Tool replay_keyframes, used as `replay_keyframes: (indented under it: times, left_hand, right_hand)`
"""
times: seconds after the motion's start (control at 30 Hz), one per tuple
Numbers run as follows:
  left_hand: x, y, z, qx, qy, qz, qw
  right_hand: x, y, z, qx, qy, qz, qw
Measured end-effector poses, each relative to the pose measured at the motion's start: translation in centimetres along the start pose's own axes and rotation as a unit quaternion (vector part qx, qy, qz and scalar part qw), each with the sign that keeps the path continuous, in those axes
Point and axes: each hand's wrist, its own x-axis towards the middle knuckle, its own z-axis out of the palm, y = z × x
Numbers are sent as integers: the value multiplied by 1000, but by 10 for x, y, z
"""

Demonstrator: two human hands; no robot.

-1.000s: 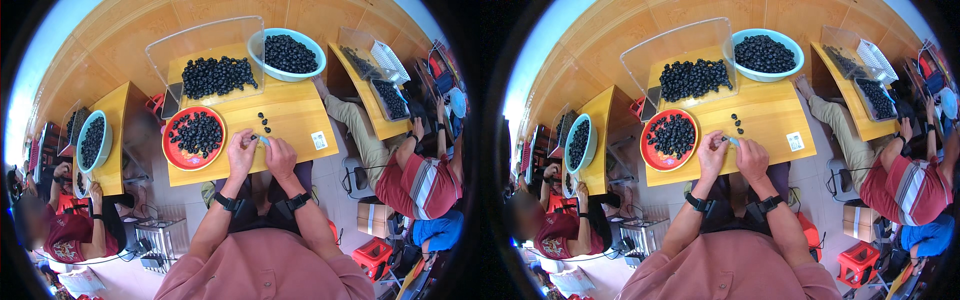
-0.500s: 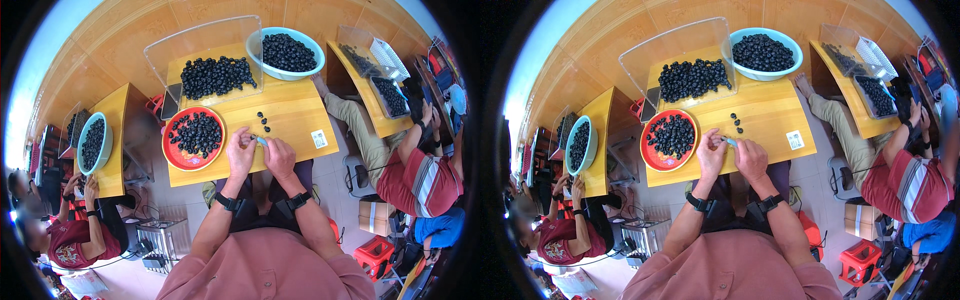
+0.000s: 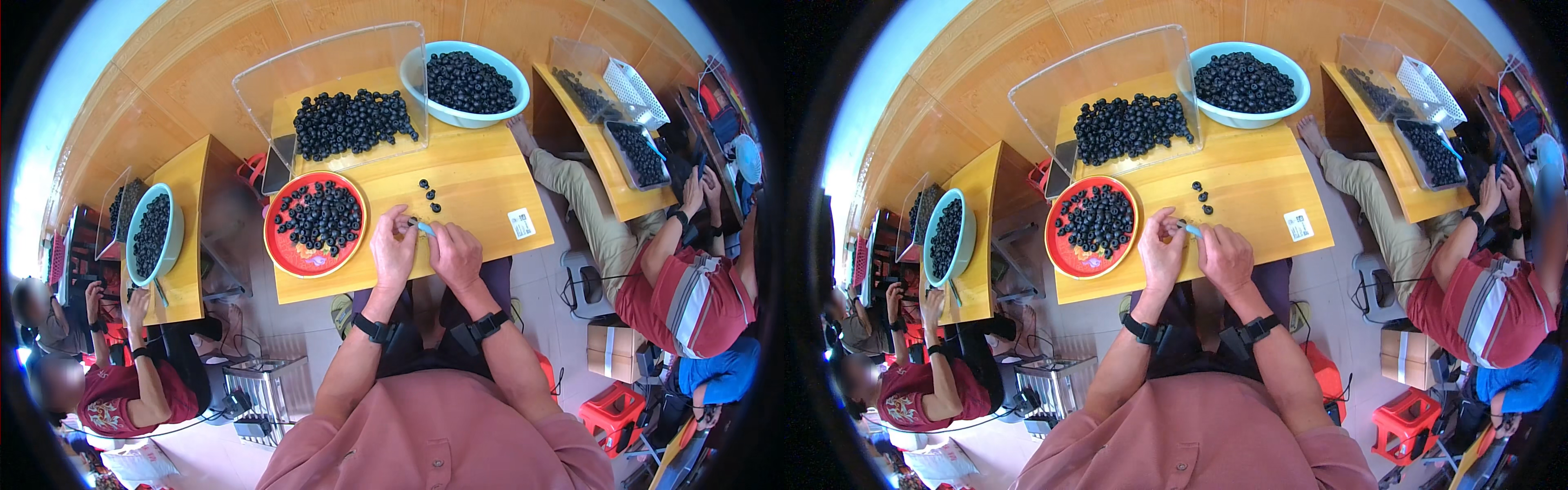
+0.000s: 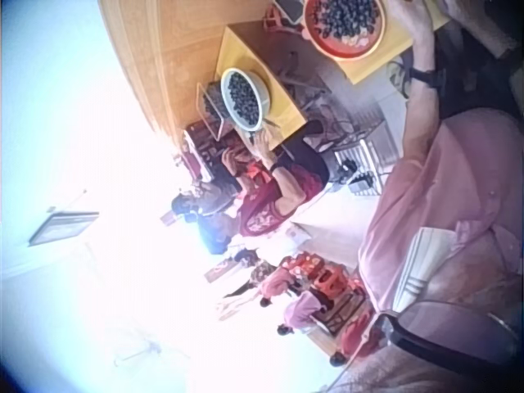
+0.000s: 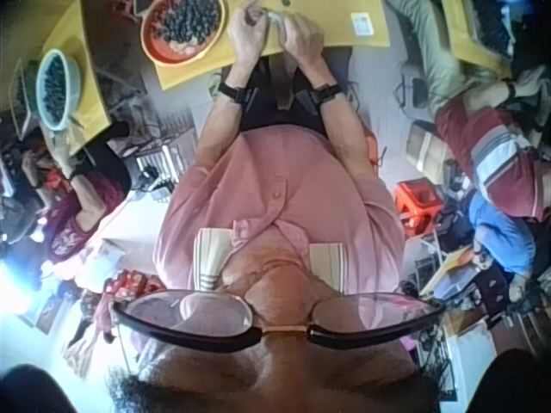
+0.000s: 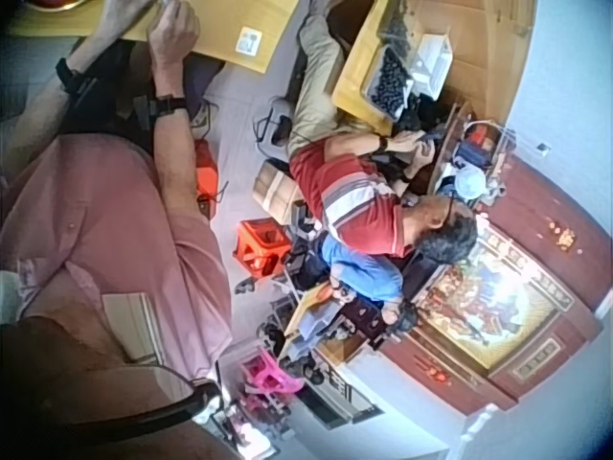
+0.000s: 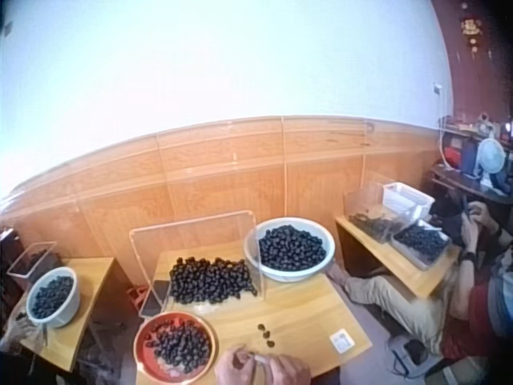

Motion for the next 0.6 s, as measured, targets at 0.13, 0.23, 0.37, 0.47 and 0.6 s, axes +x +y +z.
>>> replay_keyframes:
  times: [0.13,0.23,0.37,0.47,0.6]
  left_hand:
    - [0,-2,1,2,3,18,1000]
    - [1,-6,3,-13,4,18,1000]
    - [-1,-3,3,-12,2,19,1000]
    - [-1,0,3,-12,3,21,1000]
    - [-2,2,1,-8,2,21,1000]
  right_hand:
    - [0,0,1,-3,2,-1,1000]
    - [-1,1,1,-3,0,-2,1000]
    - [-1,1,1,-20,-5,4,1000]
    - [-2,1,2,-20,-5,8,1000]
    - [-2,2,2,-11,-6,7,1000]
